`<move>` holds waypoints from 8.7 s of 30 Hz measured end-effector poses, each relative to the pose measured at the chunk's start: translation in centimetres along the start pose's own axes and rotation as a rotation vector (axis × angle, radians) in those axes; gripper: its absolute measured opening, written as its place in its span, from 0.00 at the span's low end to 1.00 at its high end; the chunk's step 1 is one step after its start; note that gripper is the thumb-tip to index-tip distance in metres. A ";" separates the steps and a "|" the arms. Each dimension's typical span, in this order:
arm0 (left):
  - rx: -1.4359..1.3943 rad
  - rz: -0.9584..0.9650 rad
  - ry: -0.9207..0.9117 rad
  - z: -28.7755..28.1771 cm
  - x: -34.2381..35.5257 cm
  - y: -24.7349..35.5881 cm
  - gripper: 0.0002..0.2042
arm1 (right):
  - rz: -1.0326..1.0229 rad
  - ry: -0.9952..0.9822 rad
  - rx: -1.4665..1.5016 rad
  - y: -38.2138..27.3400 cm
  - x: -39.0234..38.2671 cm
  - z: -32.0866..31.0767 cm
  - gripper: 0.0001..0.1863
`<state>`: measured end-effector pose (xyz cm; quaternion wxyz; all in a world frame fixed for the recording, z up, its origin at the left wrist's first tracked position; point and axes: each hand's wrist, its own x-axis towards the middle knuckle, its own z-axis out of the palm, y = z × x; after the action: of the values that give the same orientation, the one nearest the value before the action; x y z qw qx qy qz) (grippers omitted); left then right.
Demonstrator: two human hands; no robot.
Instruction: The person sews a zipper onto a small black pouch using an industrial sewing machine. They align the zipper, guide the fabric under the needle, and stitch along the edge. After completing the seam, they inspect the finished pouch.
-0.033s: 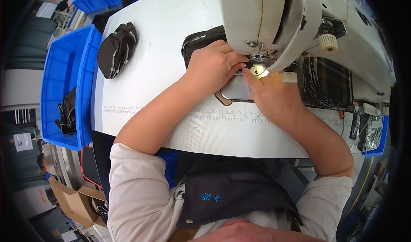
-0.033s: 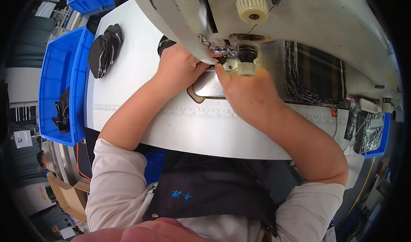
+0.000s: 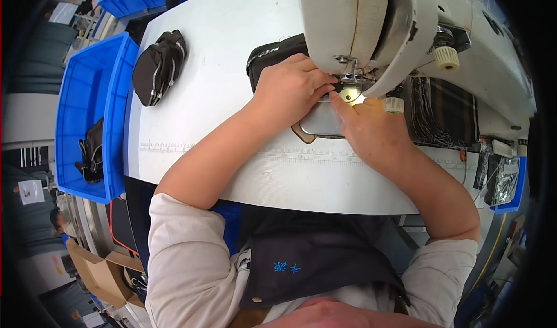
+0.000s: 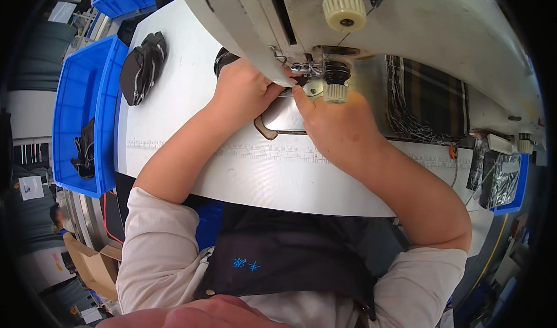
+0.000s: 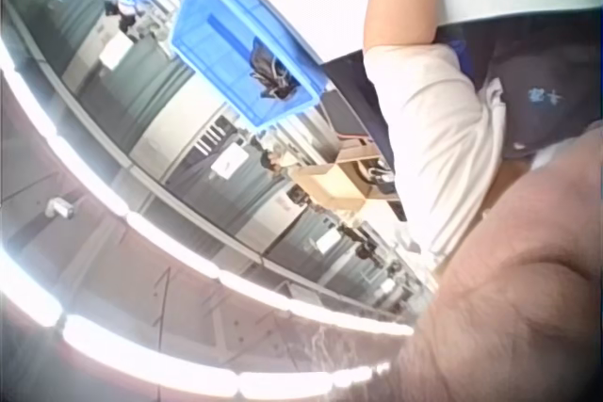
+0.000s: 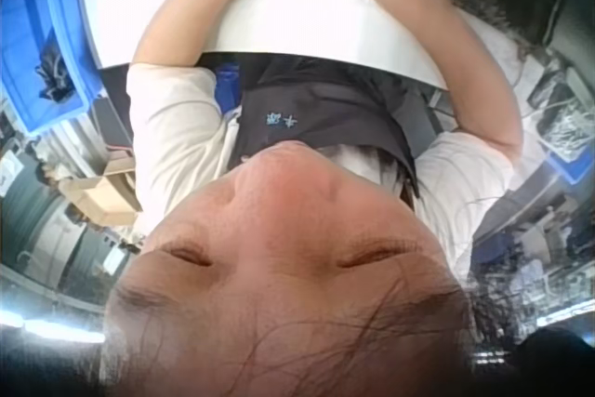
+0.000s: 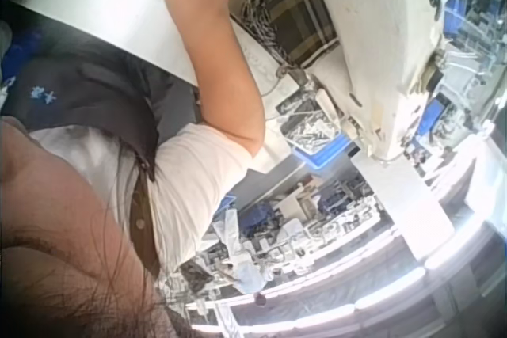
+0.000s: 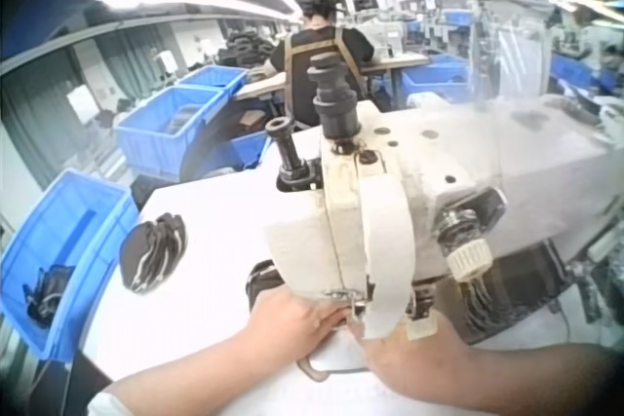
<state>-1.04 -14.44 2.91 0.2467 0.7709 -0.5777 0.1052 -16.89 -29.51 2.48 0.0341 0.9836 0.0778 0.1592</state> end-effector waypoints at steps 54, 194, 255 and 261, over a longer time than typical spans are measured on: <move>0.243 0.101 -0.016 -1.7 -0.2 2.6 0.10 | 0.026 0.057 0.298 0.1 0.0 0.5 0.14; 0.087 0.173 -0.252 -4.0 -0.8 2.1 0.23 | -0.179 0.006 0.480 -2.0 -0.2 -1.5 0.23; -0.361 0.040 -0.392 -5.2 -1.7 1.5 0.35 | -0.205 0.005 0.281 -0.9 -1.1 -3.0 0.19; -0.171 0.016 -0.308 -4.9 -1.6 2.9 0.31 | -0.250 0.037 0.249 -1.1 -1.4 -2.7 0.21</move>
<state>-3.70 -11.26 7.14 0.2189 0.7494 -0.6218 -0.0617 -19.24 -28.55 4.54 -0.0700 0.9598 0.2192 0.1607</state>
